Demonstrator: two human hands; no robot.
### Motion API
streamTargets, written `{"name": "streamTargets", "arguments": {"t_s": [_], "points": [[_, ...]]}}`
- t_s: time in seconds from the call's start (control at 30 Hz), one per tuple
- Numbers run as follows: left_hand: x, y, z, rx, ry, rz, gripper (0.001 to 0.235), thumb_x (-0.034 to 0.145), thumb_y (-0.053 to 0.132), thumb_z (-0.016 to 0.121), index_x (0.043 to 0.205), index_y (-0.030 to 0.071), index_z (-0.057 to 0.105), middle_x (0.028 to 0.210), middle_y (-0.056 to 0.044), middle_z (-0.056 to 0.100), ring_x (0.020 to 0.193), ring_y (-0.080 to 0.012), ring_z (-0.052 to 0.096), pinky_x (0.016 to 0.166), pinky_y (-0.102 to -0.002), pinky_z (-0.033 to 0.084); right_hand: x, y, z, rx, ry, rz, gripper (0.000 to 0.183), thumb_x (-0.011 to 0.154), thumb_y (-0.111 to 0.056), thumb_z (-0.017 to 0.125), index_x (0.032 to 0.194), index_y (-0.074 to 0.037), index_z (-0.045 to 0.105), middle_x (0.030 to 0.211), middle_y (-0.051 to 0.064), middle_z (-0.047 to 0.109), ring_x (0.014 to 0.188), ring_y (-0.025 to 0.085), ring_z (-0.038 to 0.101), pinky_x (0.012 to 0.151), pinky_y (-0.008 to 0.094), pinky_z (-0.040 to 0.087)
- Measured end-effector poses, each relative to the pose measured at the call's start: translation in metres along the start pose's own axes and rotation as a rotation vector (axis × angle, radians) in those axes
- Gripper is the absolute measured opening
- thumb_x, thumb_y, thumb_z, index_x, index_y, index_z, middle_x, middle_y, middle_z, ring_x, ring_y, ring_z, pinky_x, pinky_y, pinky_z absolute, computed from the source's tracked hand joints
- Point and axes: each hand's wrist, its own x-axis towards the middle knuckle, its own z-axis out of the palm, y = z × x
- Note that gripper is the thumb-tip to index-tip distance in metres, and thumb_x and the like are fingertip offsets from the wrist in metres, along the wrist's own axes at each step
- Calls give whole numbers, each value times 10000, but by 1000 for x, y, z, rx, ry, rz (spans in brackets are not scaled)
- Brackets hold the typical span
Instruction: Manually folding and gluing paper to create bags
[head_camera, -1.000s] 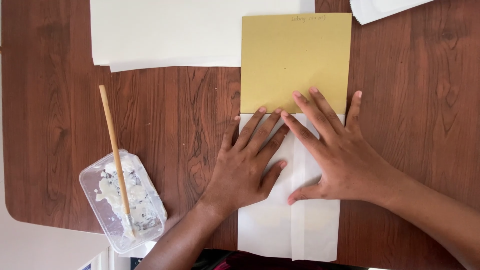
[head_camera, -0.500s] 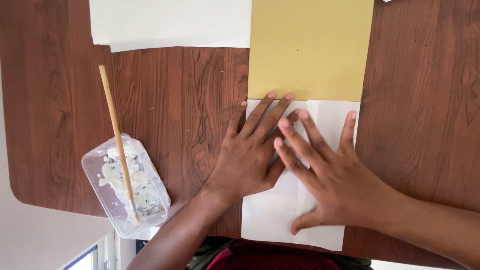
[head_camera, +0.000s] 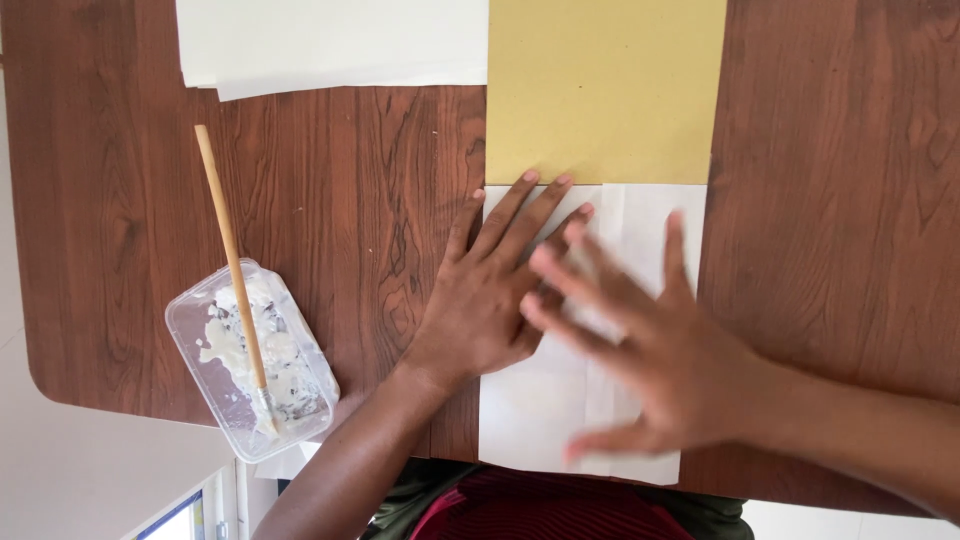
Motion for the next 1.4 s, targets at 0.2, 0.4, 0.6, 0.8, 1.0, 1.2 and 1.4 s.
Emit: {"name": "streamTargets", "arguments": {"t_s": [0.2, 0.4, 0.6, 0.8, 1.0, 1.2, 1.4], "points": [[-10, 1, -5, -319, 295, 57, 359, 1107, 220, 484, 1425, 65, 544, 1559, -198, 468, 1521, -433, 425, 1287, -640, 347, 10, 69, -24, 188, 606, 229, 300, 1041, -217, 576, 1073, 67, 667, 1266, 290, 587, 1209, 383, 588, 1192, 531, 333], [-64, 31, -25, -209, 88, 209, 507, 927, 345, 746, 1360, 125, 602, 1454, -140, 572, 1368, -389, 537, 1106, -662, 391, 5, 93, -23, 318, 645, 479, 34, 1094, -21, 623, 1126, -10, 626, 1241, 151, 527, 1201, 282, 551, 1101, 403, 440], [-119, 53, -10, -122, -55, 115, 742, 906, 334, 799, 1543, 157, 462, 1653, -180, 346, 1547, -421, 294, 1246, -648, 147, 9, 92, -19, 326, 601, 450, 87, 1056, -64, 651, 1129, -33, 618, 1238, 138, 516, 1197, 272, 542, 1118, 415, 421], [-131, 63, -5, -272, 115, 32, 500, 967, 259, 727, 1415, 91, 583, 1567, -199, 472, 1487, -421, 425, 1249, -605, 221, 8, 88, -19, 308, 593, 450, 129, 1014, -6, 661, 1129, -42, 618, 1243, 128, 502, 1188, 266, 545, 1103, 407, 435], [-133, 72, 9, -81, 269, 49, 534, 844, 45, 579, 1376, 88, 579, 1503, -194, 543, 1441, -442, 479, 1213, -640, 312, 8, 89, -16, 310, 637, 403, 167, 971, 51, 649, 1104, -46, 622, 1217, 121, 510, 1169, 250, 556, 1062, 381, 463], [-131, 86, 29, 145, 374, -18, 509, 841, -78, 461, 1298, 91, 608, 1407, -138, 634, 1374, -383, 555, 1154, -638, 355, 5, 92, -11, 279, 668, 340, 211, 921, 105, 649, 1084, -28, 630, 1172, 133, 531, 1100, 254, 564, 1001, 363, 492], [-119, 94, 23, 289, 378, -130, 667, 732, -119, 483, 1328, 140, 633, 1370, -45, 671, 1276, -255, 619, 961, -465, 416, 6, 91, -13, 292, 654, 363, 226, 917, 85, 636, 1093, -56, 629, 1176, 105, 528, 1063, 226, 565, 960, 345, 494]]}}
